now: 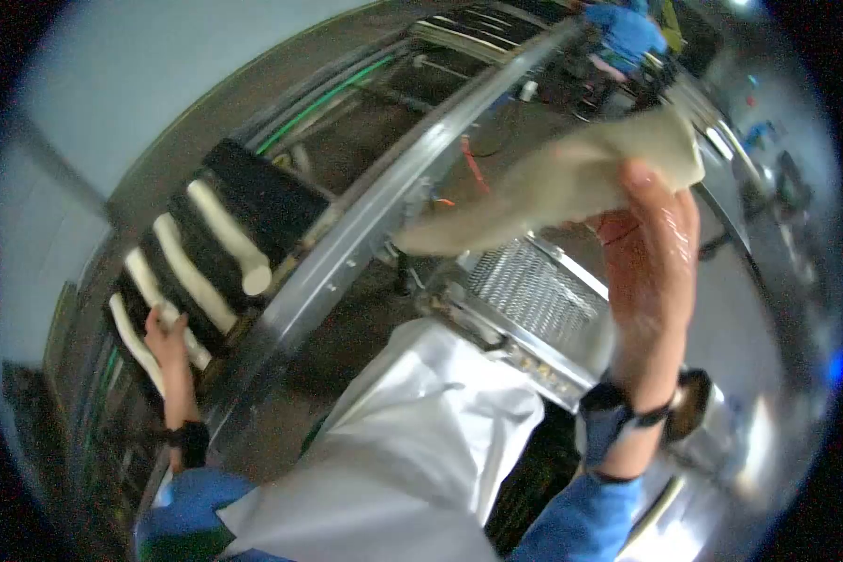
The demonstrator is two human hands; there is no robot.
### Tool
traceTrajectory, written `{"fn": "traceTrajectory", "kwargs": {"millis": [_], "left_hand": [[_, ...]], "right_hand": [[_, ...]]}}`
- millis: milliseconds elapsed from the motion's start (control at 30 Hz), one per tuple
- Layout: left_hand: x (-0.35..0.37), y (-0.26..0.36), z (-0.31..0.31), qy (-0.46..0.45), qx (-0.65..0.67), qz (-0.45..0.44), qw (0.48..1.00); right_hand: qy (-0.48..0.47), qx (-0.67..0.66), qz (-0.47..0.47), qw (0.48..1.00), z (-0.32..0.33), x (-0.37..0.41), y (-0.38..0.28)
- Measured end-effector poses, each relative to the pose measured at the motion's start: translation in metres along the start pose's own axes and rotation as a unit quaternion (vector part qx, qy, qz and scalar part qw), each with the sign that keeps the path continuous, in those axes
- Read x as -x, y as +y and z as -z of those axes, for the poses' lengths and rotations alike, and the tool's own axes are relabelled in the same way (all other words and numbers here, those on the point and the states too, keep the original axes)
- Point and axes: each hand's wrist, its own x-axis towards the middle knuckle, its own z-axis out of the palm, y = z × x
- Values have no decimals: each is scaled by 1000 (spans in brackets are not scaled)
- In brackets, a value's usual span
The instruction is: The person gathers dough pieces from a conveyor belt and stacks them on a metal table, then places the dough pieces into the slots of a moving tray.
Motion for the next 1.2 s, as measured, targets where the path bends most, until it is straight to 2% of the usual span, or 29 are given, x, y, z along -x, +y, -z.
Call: {"fn": "traceTrajectory", "kwargs": {"millis": [33,100,167,233,267,300,333,367,433,467,500,567,600,633,700,733,767,800,833,900,933,1033,1067,1100,1167,1200], "left_hand": [[12,6,0,51,-131,-85,986],[35,57,15,61,-116,-254,958],[38,87,11,-85,71,-208,972],[45,102,-2,-147,111,-234,955],[48,108,-8,-146,110,-234,955],[51,113,-15,-187,116,-206,954],[53,118,-21,-227,123,-178,950],[53,123,-25,-228,125,-180,949],[54,131,-33,-218,104,-122,963],[45,143,-32,-311,221,111,918],[41,132,-37,-313,222,111,917],[23,96,-48,-247,382,67,888],[18,95,-42,-229,324,51,916],[16,88,-34,-226,315,40,921],[4,50,-34,-208,157,-113,959],[6,64,-18,-237,60,-123,962],[11,79,-8,-221,-30,-132,966],[14,81,-5,-201,-45,-154,966],[17,80,-2,-182,-56,-179,965],[20,74,5,-188,-97,-213,954],[20,72,10,-218,-146,-193,945],[21,77,31,-254,-200,-157,933],[18,87,38,-242,-271,-152,919],[15,94,39,-228,-339,-145,901],[9,99,28,-137,-250,-213,935],[13,115,17,-136,-197,-240,941]], "right_hand": [[-78,-65,10,995,-22,-2,-2],[-164,-90,16,982,-60,0,7],[-217,-87,38,972,-88,0,13],[-212,-168,-41,962,-94,2,26],[-238,-145,-54,959,-89,3,33],[-263,-119,-66,955,-80,5,42],[-261,-83,-83,958,-69,9,53],[-256,-46,-101,960,-57,13,65],[-207,79,-135,966,-34,25,80],[-187,109,-160,963,-19,29,92],[-167,137,-183,959,-2,35,106],[-139,157,-216,954,38,48,136],[-110,175,-247,947,56,54,147],[-108,176,-248,947,71,59,153],[-47,294,-293,908,99,72,161],[-40,294,-295,908,119,78,167],[-45,415,-282,864,142,85,174],[-46,530,-265,804,166,92,180],[-31,531,-268,803,190,100,187],[-14,745,-204,635,239,122,196],[8,780,-190,596,261,138,200],[78,781,-266,560,313,181,216],[50,788,-252,559,299,182,201],[63,804,-203,556,330,194,229],[36,814,-221,536,303,186,219],[29,817,-239,524,268,176,200]]}}
